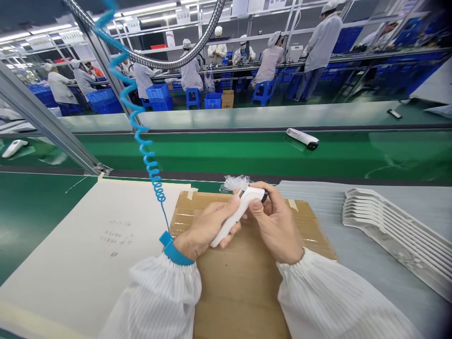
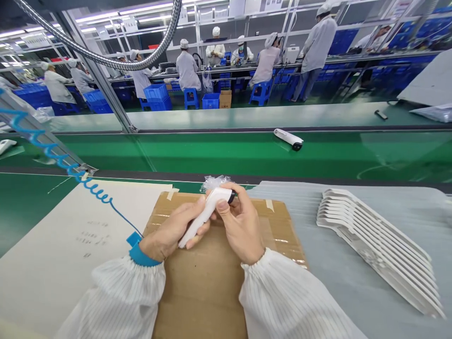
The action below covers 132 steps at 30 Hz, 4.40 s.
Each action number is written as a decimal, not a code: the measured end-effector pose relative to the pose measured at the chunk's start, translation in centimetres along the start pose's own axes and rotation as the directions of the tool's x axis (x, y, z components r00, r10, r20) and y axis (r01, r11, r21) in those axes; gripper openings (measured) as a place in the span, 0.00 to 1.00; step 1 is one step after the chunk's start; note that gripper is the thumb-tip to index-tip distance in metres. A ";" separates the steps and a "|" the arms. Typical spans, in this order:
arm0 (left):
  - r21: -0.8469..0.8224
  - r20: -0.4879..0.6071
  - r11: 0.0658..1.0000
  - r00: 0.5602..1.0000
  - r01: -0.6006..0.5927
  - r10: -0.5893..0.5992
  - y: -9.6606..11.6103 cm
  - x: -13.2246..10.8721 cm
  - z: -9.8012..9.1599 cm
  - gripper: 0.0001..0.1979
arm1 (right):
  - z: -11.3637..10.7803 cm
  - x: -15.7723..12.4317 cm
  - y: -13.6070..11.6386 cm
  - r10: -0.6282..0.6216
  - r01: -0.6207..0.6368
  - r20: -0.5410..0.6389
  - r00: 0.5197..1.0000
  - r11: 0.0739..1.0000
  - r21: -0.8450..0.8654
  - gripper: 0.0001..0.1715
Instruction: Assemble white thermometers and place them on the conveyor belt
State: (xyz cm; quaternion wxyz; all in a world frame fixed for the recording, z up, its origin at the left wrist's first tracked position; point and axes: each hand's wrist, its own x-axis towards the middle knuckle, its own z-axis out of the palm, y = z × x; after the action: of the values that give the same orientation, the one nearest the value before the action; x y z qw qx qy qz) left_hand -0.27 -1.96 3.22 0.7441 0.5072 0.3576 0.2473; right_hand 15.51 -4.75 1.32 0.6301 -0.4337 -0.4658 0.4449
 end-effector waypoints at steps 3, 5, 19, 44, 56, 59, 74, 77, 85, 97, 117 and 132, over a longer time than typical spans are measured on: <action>0.004 -0.048 1.000 0.999 0.008 -0.008 0.1 0.0 0.7 0.33 | 0.2 -0.3 -0.2 0.019 -0.019 0.005 1.000 0.998 -0.058 0.24; 0.010 -0.100 1.000 0.995 -0.005 0.006 0.0 0.1 1.3 0.32 | 0.4 -0.4 -0.2 0.022 -0.023 -0.014 1.000 0.999 -0.040 0.25; 0.600 -0.231 0.779 0.894 -0.179 0.383 -0.6 -0.1 1.1 0.17 | 0.0 0.8 -0.4 0.363 -0.372 0.099 0.926 0.842 0.391 0.28; 0.552 -0.745 0.773 0.601 0.313 0.289 9.2 5.3 -14.1 0.07 | -1.5 1.7 1.0 0.505 -0.465 0.000 0.863 0.795 0.390 0.13; 0.695 -0.599 0.692 0.690 0.196 0.406 2.9 3.0 -8.5 0.08 | -2.4 1.9 2.3 0.483 -0.456 0.042 0.875 0.792 0.405 0.22; 0.701 -0.524 0.704 0.751 0.114 0.401 0.7 2.7 -4.8 0.10 | -2.5 1.8 2.4 0.473 -0.452 0.052 0.880 0.797 0.400 0.25; 0.848 -0.371 0.530 0.720 0.006 0.587 -3.1 2.1 -0.1 0.07 | -2.2 1.6 2.3 0.489 -0.452 -0.006 0.872 0.810 0.374 0.29; 0.836 -0.416 0.547 0.694 0.039 0.587 -2.9 2.3 -0.6 0.07 | -2.3 1.6 2.1 0.504 -0.466 -0.008 0.864 0.805 0.367 0.30; 0.853 -0.415 0.520 0.663 0.045 0.623 -2.9 2.4 -1.2 0.08 | -2.1 1.8 1.7 0.496 -0.464 0.017 0.868 0.798 0.385 0.27; 0.837 -0.430 0.546 0.675 0.049 0.599 -2.8 2.3 -1.1 0.06 | -2.6 1.8 2.4 0.492 -0.473 0.053 0.869 0.794 0.382 0.26; 0.839 -0.503 0.528 0.560 0.133 0.658 -2.1 1.7 -5.5 0.05 | -2.5 1.7 2.3 0.486 -0.470 0.048 0.873 0.809 0.352 0.26; 0.831 -0.527 0.428 0.750 0.355 0.401 10.7 20.4 -8.0 0.14 | -1.8 1.5 2.3 0.464 -0.437 0.064 0.884 0.769 0.467 0.23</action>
State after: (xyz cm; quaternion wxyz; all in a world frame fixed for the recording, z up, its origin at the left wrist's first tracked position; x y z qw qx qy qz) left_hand 6.10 21.44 5.59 0.1701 0.7049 0.6621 0.1892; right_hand 17.21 -3.00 -0.93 0.6031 -0.3794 -0.2094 0.6697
